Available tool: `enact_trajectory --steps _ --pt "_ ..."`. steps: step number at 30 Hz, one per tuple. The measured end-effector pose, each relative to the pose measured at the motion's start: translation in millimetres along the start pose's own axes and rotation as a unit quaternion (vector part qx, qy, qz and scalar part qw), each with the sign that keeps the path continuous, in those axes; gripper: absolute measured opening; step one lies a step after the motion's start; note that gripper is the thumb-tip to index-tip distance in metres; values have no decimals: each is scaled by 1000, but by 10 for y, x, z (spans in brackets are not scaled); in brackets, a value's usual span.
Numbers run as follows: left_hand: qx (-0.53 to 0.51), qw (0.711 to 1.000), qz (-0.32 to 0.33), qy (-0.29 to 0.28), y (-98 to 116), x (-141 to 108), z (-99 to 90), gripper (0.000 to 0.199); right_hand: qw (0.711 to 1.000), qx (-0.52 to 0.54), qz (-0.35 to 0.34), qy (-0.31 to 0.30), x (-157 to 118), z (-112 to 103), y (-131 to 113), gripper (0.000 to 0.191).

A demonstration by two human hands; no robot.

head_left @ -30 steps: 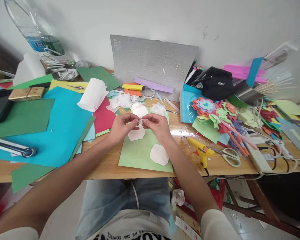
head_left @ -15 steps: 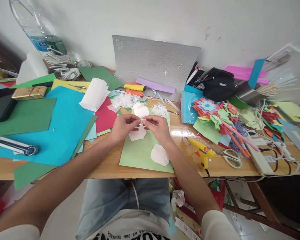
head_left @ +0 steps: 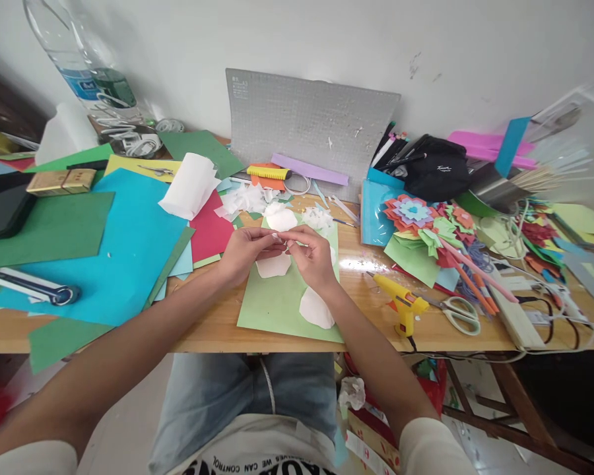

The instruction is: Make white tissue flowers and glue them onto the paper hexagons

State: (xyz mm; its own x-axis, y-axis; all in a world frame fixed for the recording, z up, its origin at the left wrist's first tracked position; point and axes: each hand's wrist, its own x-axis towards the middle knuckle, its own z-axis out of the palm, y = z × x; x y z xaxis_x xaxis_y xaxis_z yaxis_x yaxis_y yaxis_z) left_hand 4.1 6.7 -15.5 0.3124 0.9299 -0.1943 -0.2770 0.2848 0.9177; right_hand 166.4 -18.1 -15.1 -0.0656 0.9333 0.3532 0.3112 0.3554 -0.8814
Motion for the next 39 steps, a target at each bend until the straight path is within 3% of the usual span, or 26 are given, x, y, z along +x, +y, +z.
enact_trajectory --steps 6,12,19,25,33,39 --pt "-40 999 -23 -6 38 -5 11 33 998 -40 -29 25 3 5 14 24" --pt "-27 1000 -7 7 17 6 7 32 998 -38 23 36 20 9 -3 15" --pt "-48 999 -15 12 -28 49 8 30 995 -90 6 38 42 30 97 14" --pt "-48 998 -36 32 28 214 146 23 991 -118 -3 57 150 -54 197 18" --pt "-49 998 -2 24 -33 441 344 20 980 -179 -42 71 288 -161 343 19" --pt "-10 1000 17 11 -104 371 339 27 988 -36 69 132 301 -120 423 17"
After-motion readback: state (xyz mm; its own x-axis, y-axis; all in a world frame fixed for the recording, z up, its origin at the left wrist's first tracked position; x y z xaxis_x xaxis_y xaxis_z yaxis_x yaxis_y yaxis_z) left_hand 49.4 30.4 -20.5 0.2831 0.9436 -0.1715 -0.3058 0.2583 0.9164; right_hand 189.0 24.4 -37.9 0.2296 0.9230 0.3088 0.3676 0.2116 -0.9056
